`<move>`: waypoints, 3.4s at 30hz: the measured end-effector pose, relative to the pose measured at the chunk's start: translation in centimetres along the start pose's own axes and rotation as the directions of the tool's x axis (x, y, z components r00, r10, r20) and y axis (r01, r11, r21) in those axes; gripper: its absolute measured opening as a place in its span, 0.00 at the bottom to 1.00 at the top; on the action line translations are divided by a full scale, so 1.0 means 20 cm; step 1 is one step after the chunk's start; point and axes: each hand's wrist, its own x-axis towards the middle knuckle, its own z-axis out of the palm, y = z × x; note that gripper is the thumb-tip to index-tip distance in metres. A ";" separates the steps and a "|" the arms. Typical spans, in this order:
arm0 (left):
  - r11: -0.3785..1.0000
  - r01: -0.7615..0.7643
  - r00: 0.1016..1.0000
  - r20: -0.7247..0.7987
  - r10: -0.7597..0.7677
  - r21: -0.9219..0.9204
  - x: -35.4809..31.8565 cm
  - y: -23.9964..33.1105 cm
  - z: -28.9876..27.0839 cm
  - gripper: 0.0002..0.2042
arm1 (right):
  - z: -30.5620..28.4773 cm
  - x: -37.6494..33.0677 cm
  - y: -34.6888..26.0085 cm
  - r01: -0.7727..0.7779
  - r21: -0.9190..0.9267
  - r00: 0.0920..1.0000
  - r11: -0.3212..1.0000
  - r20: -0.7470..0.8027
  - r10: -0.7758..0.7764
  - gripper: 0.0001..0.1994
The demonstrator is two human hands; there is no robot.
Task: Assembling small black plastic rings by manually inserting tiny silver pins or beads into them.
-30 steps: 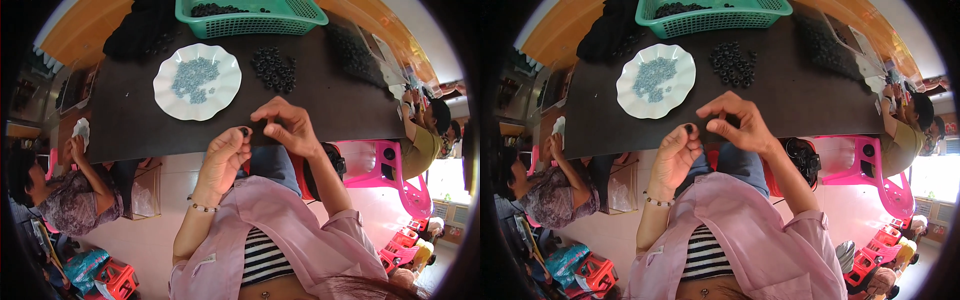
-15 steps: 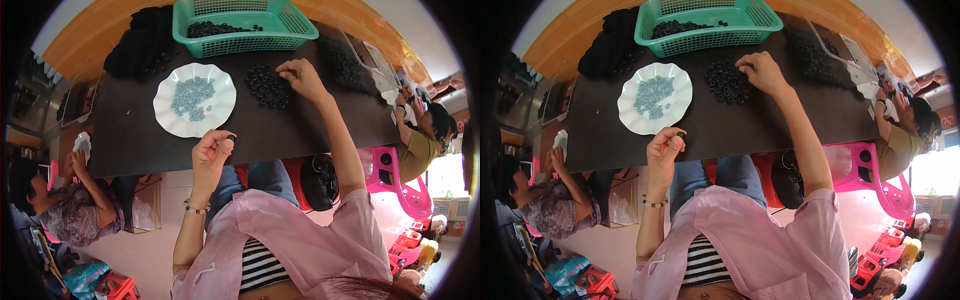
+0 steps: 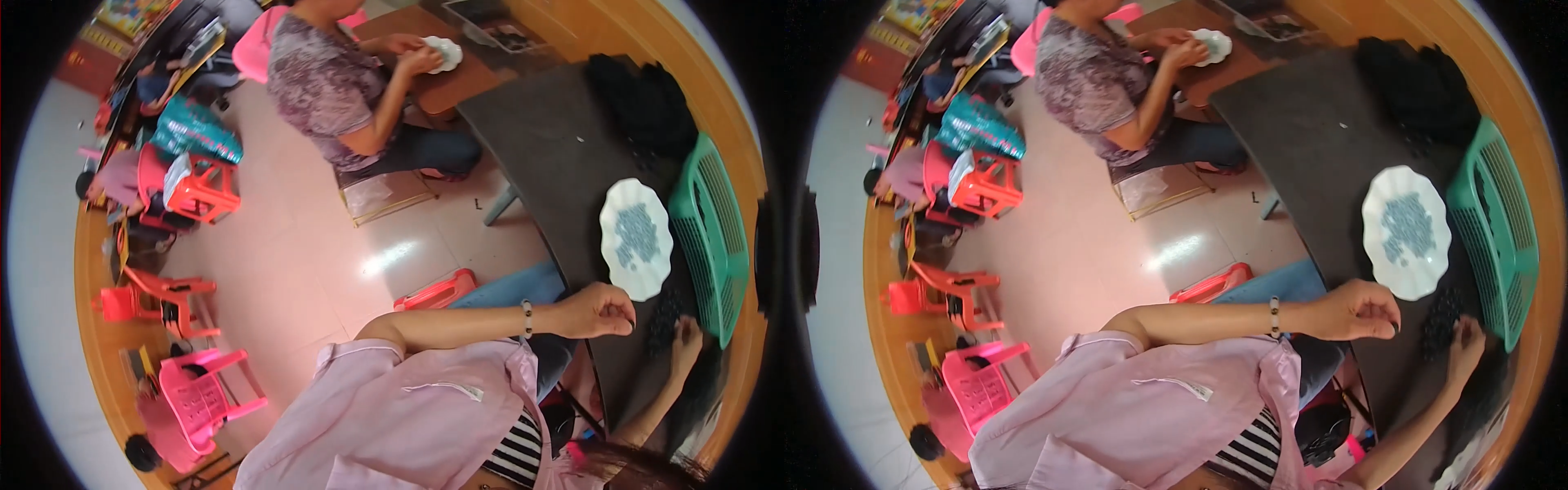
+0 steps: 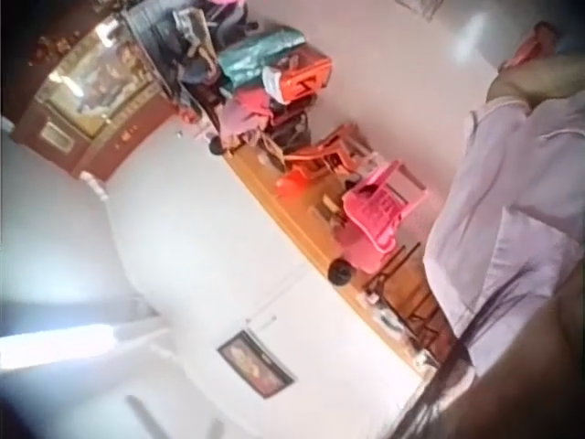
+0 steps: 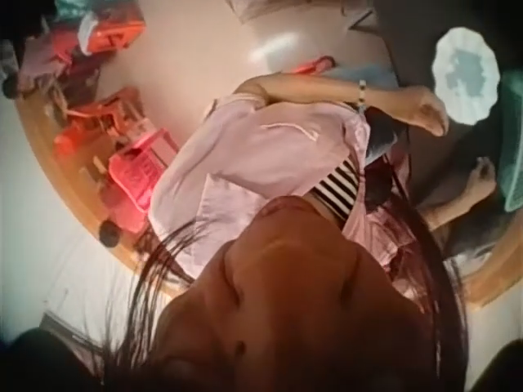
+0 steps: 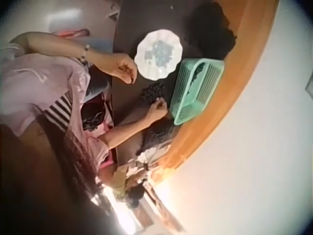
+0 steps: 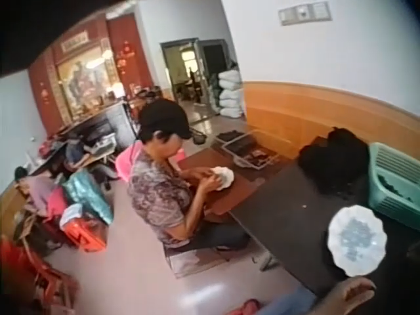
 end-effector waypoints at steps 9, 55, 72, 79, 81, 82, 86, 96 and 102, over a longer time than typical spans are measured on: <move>0.977 -0.059 0.998 -0.027 0.055 -0.204 -0.02 0.03 0.01 0.09 | -0.07 0.04 -0.01 0.127 -0.175 0.992 0.976 0.012 -0.127 0.11; 0.948 0.214 0.966 -0.096 -0.242 -0.236 -0.07 0.10 -0.05 0.11 | 0.17 0.08 -0.95 0.417 0.005 0.902 0.909 0.124 -0.414 0.09; 0.941 0.200 0.966 -0.108 -0.236 -0.272 -0.09 0.11 -0.05 0.11 | 0.24 0.04 -0.98 0.390 0.101 0.906 0.915 0.134 -0.401 0.04; 0.955 0.171 0.958 -0.186 -0.219 -0.244 -0.05 0.19 -0.05 0.11 | 0.21 -0.01 -1.03 0.188 0.366 0.954 0.911 0.153 -0.258 0.05; 0.967 0.149 0.956 -0.220 -0.194 -0.205 0.00 0.22 -0.07 0.10 | 0.20 -0.03 -1.03 0.208 0.394 0.956 0.895 0.111 -0.271 0.04; 0.971 0.146 0.958 -0.219 -0.188 -0.192 0.03 0.24 -0.08 0.12 | 0.20 -0.03 -1.03 0.229 0.422 0.956 0.877 0.071 -0.284 0.04; 0.982 0.135 0.971 -0.179 -0.158 -0.134 0.11 0.27 -0.11 0.14 | 0.19 -0.07 -1.08 0.283 0.441 0.950 0.852 -0.004 -0.313 0.04; 0.930 0.363 0.922 -0.128 -0.366 -0.050 0.20 0.32 -0.13 0.16 | 0.16 -0.10 -1.11 0.606 0.234 0.795 0.760 -0.222 -0.565 0.10; 0.921 0.386 0.916 -0.096 -0.389 -0.049 0.21 0.30 -0.14 0.15 | 0.16 -0.11 -1.12 0.674 0.148 0.735 0.723 -0.228 -0.639 0.11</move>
